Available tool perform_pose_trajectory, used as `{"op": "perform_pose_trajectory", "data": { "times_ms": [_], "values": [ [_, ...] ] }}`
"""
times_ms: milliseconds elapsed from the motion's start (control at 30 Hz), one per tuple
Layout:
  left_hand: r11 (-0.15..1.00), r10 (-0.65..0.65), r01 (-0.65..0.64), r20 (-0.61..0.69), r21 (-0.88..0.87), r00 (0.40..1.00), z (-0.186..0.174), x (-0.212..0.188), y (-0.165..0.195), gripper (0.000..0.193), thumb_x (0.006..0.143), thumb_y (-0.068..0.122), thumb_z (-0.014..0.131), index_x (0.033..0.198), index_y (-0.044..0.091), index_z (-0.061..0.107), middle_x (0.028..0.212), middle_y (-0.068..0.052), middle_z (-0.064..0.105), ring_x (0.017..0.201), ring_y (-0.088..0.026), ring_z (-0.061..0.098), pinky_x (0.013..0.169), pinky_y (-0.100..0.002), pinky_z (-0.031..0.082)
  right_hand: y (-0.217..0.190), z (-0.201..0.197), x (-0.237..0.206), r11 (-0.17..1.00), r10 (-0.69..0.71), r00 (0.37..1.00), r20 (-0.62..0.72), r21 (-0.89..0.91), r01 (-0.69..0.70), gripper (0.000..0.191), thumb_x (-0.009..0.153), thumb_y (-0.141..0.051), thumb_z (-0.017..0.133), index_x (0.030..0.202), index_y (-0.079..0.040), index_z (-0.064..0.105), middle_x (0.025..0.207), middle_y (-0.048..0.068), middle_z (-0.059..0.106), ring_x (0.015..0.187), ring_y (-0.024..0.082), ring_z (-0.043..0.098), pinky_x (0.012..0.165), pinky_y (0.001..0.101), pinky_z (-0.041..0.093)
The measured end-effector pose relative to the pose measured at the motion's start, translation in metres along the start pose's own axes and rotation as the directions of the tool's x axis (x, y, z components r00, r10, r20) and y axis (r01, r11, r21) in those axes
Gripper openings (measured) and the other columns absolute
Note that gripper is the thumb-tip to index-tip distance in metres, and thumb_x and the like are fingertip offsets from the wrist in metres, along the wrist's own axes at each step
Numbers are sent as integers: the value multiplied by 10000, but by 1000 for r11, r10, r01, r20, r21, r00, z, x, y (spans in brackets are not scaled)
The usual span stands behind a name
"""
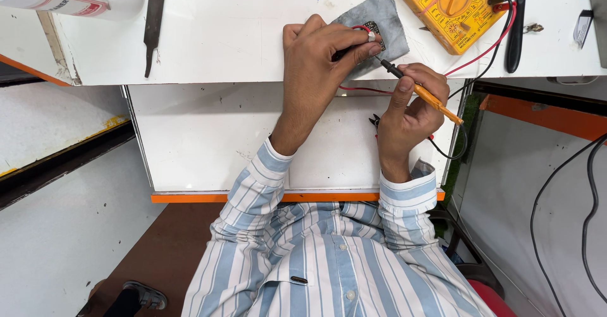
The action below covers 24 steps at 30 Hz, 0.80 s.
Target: The person uses a multimeter to test points on a small circuit board placed on a cloth. They repeatedly touch the probes to different pads and components while observing the multimeter display. The person also briefly uses wire cutters to trim a wire.
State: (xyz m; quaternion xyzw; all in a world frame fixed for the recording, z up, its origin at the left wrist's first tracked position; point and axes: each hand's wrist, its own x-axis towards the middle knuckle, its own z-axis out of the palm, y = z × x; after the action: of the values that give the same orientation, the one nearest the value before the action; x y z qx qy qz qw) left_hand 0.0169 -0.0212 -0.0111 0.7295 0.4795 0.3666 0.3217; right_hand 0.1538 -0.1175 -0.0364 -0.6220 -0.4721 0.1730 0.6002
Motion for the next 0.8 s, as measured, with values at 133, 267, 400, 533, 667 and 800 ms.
{"op": "perform_pose_trajectory", "data": {
  "times_ms": [133, 267, 400, 533, 667, 800],
  "values": [
    [1000, -15, 15, 17, 17, 1000, 2, 0, -2, 212, 896, 407, 775, 973, 217, 827, 828, 98, 758, 752, -105, 486, 867, -335, 312, -1, 0, 1, 1000, -9, 1000, 18, -26, 9, 165, 1132, -160, 622, 1167, -7, 571, 1149, 143, 649, 1053, 189, 641, 969, 315, 542],
    [1000, -8, 8, 9, 12, 1000, 2, -1, -3, 222, 894, 413, 773, 975, 212, 824, 833, 95, 759, 752, -105, 486, 865, -329, 313, -1, 0, 2, 999, -7, 1000, 23, -36, 8, 163, 1138, -160, 622, 1170, -7, 576, 1150, 142, 658, 1058, 190, 641, 969, 312, 539],
    [1000, -12, 12, 10, 7, 1000, 3, -2, -3, 214, 901, 405, 766, 981, 216, 826, 840, 100, 766, 745, -99, 485, 867, -330, 314, -2, 0, 2, 998, -12, 999, 33, -62, 14, 160, 1132, -155, 630, 1160, -3, 591, 1140, 139, 671, 1085, 201, 638, 967, 313, 530],
    [999, -2, 2, 2, 41, 1000, 5, -2, -4, 220, 890, 415, 770, 964, 216, 823, 847, 97, 768, 752, -99, 493, 862, -331, 318, -2, 1, 3, 994, -34, 998, 46, -106, 39, 157, 1130, -151, 634, 1153, 0, 600, 1129, 139, 683, 1090, 206, 640, 950, 310, 528],
    [999, -1, 1, -6, 36, 1000, 6, -2, -5, 230, 884, 418, 772, 960, 207, 822, 850, 93, 769, 756, -104, 496, 866, -335, 324, -3, 0, 3, 992, -27, 998, 53, -120, 33, 157, 1132, -157, 633, 1154, -4, 607, 1133, 139, 685, 1087, 202, 646, 946, 307, 530],
    [1000, 12, -12, -9, 28, 1000, 5, -2, -5, 231, 893, 414, 766, 961, 200, 819, 859, 88, 768, 778, -106, 510, 873, -342, 326, -3, 0, 4, 992, -28, 998, 56, -125, 35, 156, 1129, -157, 634, 1149, -5, 608, 1124, 139, 689, 1076, 200, 641, 935, 303, 529]
  ]
}}
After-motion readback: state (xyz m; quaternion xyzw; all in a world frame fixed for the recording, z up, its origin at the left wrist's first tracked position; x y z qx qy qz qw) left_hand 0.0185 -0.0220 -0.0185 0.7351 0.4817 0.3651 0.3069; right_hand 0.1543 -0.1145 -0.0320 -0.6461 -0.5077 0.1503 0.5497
